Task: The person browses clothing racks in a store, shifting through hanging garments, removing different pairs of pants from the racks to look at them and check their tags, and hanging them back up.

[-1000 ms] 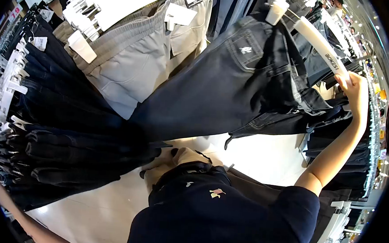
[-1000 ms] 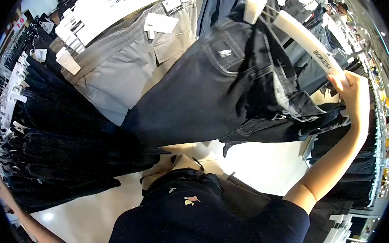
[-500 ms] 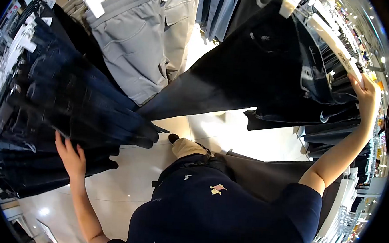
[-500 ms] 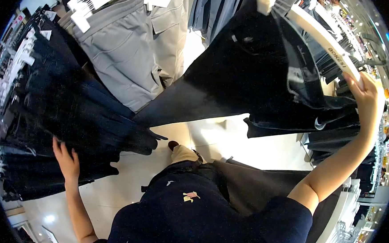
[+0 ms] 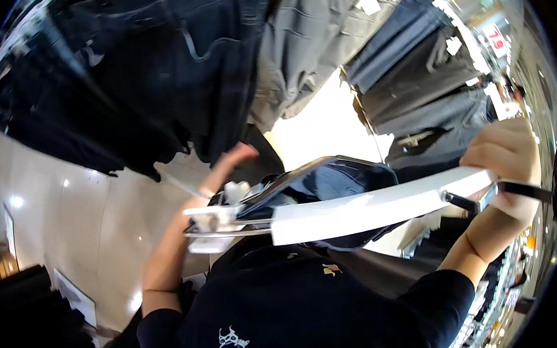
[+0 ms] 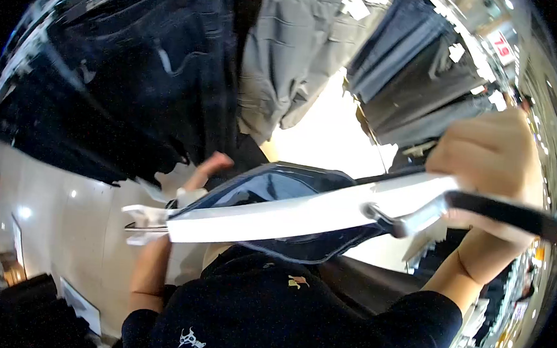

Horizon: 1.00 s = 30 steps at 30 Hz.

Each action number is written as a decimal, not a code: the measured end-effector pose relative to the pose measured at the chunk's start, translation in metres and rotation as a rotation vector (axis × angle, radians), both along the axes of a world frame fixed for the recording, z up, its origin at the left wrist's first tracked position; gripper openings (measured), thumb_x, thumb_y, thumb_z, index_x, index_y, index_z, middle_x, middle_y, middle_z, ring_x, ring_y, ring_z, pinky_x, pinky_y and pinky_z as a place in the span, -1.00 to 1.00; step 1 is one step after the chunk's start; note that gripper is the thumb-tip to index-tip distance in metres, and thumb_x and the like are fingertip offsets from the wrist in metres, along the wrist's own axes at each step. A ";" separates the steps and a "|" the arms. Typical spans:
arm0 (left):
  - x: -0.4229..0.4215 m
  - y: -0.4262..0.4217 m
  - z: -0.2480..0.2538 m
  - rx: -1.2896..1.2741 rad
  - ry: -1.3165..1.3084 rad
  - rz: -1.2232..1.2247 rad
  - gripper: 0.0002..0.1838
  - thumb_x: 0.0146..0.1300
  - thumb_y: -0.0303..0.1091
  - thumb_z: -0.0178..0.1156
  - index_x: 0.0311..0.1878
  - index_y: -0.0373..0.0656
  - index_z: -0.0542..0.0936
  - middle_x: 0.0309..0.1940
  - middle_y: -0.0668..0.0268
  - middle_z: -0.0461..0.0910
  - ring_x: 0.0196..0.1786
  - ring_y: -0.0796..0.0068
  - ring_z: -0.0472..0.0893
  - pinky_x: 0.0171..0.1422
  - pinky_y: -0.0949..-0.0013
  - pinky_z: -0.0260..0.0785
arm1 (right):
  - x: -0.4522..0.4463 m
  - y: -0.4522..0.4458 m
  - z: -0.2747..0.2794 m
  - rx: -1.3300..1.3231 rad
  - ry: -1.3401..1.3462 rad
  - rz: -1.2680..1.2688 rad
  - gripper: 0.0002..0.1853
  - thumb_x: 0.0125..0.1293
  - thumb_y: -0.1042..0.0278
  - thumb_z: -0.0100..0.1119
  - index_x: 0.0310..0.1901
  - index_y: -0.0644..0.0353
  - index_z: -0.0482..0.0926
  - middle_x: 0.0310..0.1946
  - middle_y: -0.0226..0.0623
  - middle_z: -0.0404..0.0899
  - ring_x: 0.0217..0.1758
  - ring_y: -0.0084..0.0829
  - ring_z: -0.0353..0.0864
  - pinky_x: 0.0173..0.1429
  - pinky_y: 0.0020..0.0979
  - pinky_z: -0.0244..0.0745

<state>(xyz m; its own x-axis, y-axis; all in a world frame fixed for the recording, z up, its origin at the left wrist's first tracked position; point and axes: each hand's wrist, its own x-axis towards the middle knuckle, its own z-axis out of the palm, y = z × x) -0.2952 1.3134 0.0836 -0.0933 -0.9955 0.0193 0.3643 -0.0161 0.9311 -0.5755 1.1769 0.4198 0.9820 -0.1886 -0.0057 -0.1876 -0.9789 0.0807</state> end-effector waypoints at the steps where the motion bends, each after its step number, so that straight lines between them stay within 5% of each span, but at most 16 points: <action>1: -0.013 0.012 -0.020 0.102 0.200 -0.045 -0.25 -0.04 -0.31 0.34 0.25 -0.26 0.27 0.27 0.15 0.23 0.35 0.26 0.17 0.44 0.23 -0.10 | 0.010 -0.007 0.003 -0.001 -0.019 0.066 -0.43 0.16 -0.20 -0.03 -0.57 0.27 0.45 -0.68 -0.27 0.38 -0.68 -0.34 0.40 -0.60 -0.39 0.18; 2: -0.027 0.025 -0.040 0.213 0.398 -0.072 -0.28 -0.01 -0.30 0.33 0.24 -0.26 0.29 0.26 0.16 0.26 0.34 0.27 0.20 0.43 0.23 -0.08 | 0.019 -0.014 0.005 -0.003 -0.038 0.131 -0.44 0.17 -0.19 -0.04 -0.56 0.27 0.46 -0.67 -0.27 0.39 -0.67 -0.34 0.41 -0.61 -0.39 0.19; 4: -0.063 0.038 -0.081 0.198 0.239 -0.013 -0.35 0.05 -0.26 0.30 0.20 -0.27 0.33 0.22 0.16 0.31 0.29 0.28 0.26 0.39 0.24 0.02 | 0.036 -0.027 0.018 -0.059 -0.067 0.192 -0.43 0.13 -0.21 0.00 -0.56 0.29 0.45 -0.67 -0.26 0.38 -0.66 -0.34 0.41 -0.60 -0.39 0.18; 7: -0.090 0.077 -0.140 0.124 -0.576 0.215 -0.51 0.11 -0.18 0.26 0.02 -0.32 0.48 -0.04 0.14 0.51 0.02 0.32 0.48 0.08 0.27 0.35 | 0.060 -0.043 0.029 -0.122 -0.168 0.247 -0.48 0.05 -0.13 0.12 -0.57 0.30 0.46 -0.68 -0.26 0.37 -0.65 -0.38 0.38 -0.59 -0.42 0.15; 9: -0.082 0.111 -0.162 0.597 -0.130 0.390 -0.60 0.10 -0.18 0.28 -0.18 -0.37 0.56 -0.38 0.19 0.57 -0.30 0.34 0.53 -0.23 0.27 0.39 | 0.065 -0.051 0.020 -0.164 -0.312 0.305 -0.59 -0.02 0.04 0.30 -0.59 0.29 0.50 -0.69 -0.29 0.37 -0.67 -0.47 0.33 -0.59 -0.46 0.13; 11: -0.071 0.136 -0.228 0.578 -0.523 0.615 -0.62 0.14 -0.14 0.24 -0.36 -0.39 0.56 -0.57 0.30 0.50 -0.48 0.40 0.45 -0.41 0.28 0.31 | 0.079 -0.055 0.000 -0.022 -0.259 0.322 -0.62 -0.04 0.11 0.38 -0.65 0.28 0.51 -0.76 -0.34 0.32 -0.71 -0.51 0.27 -0.61 -0.47 0.08; 13: -0.043 0.156 -0.166 0.868 -0.418 0.833 -0.58 0.14 -0.11 0.23 -0.43 -0.39 0.52 -0.54 0.31 0.50 -0.45 0.44 0.43 -0.38 0.31 0.29 | 0.093 -0.058 -0.007 0.124 -0.171 0.311 -0.59 -0.01 0.08 0.36 -0.69 0.27 0.50 -0.81 -0.36 0.28 -0.74 -0.50 0.23 -0.62 -0.46 0.07; 16: -0.020 0.170 -0.161 0.464 -0.307 1.358 -0.57 0.12 -0.11 0.26 -0.54 -0.35 0.48 -0.60 0.41 0.43 -0.49 0.50 0.37 -0.40 0.33 0.26 | 0.115 -0.064 -0.028 0.222 -0.218 0.268 -0.56 0.08 0.05 0.29 -0.64 0.32 0.53 -0.82 -0.35 0.29 -0.76 -0.48 0.23 -0.60 -0.45 0.12; 18: 0.005 0.192 -0.152 0.480 -0.288 1.525 -0.61 0.13 -0.14 0.27 -0.58 -0.28 0.48 -0.63 0.47 0.40 -0.53 0.59 0.32 -0.43 0.44 0.21 | 0.129 -0.057 -0.036 0.262 -0.222 0.146 -0.55 0.13 0.02 0.24 -0.59 0.34 0.55 -0.81 -0.33 0.32 -0.74 -0.51 0.28 -0.58 -0.46 0.18; 21: 0.012 0.203 -0.044 0.494 -0.323 1.742 -0.68 0.16 -0.19 0.24 -0.52 -0.27 0.54 -0.57 0.44 0.47 -0.48 0.58 0.41 -0.30 0.52 0.28 | 0.149 -0.054 -0.052 0.525 -0.160 -0.040 -0.50 0.20 -0.04 0.15 -0.66 0.26 0.47 -0.81 -0.42 0.31 -0.74 -0.62 0.31 -0.61 -0.56 0.22; 23: 0.031 0.228 -0.030 0.315 -0.338 1.709 -0.67 0.19 -0.22 0.21 -0.59 -0.24 0.48 -0.61 0.47 0.43 -0.53 0.67 0.35 -0.37 0.57 0.22 | 0.160 -0.054 -0.058 0.627 -0.122 -0.109 -0.51 0.21 -0.05 0.12 -0.63 0.26 0.49 -0.79 -0.40 0.37 -0.74 -0.62 0.35 -0.62 -0.58 0.25; 25: 0.034 0.231 0.007 0.417 -0.455 1.807 -0.66 0.21 -0.28 0.19 -0.62 -0.25 0.45 -0.67 0.52 0.36 -0.57 0.72 0.24 -0.46 0.55 0.12 | 0.169 -0.057 -0.065 0.728 -0.081 -0.172 -0.51 0.22 -0.05 0.10 -0.59 0.27 0.50 -0.76 -0.39 0.42 -0.74 -0.63 0.39 -0.63 -0.61 0.28; 30: 0.034 0.196 0.034 0.271 -0.833 1.834 -0.76 0.25 -0.32 0.09 -0.13 -0.31 0.49 -0.19 0.25 0.50 -0.06 0.48 0.45 0.00 0.45 0.29 | 0.187 -0.041 -0.078 1.520 0.224 -0.114 -0.72 0.16 0.25 0.16 -0.40 0.36 0.48 -0.63 -0.28 0.52 -0.67 -0.62 0.44 -0.60 -0.61 0.30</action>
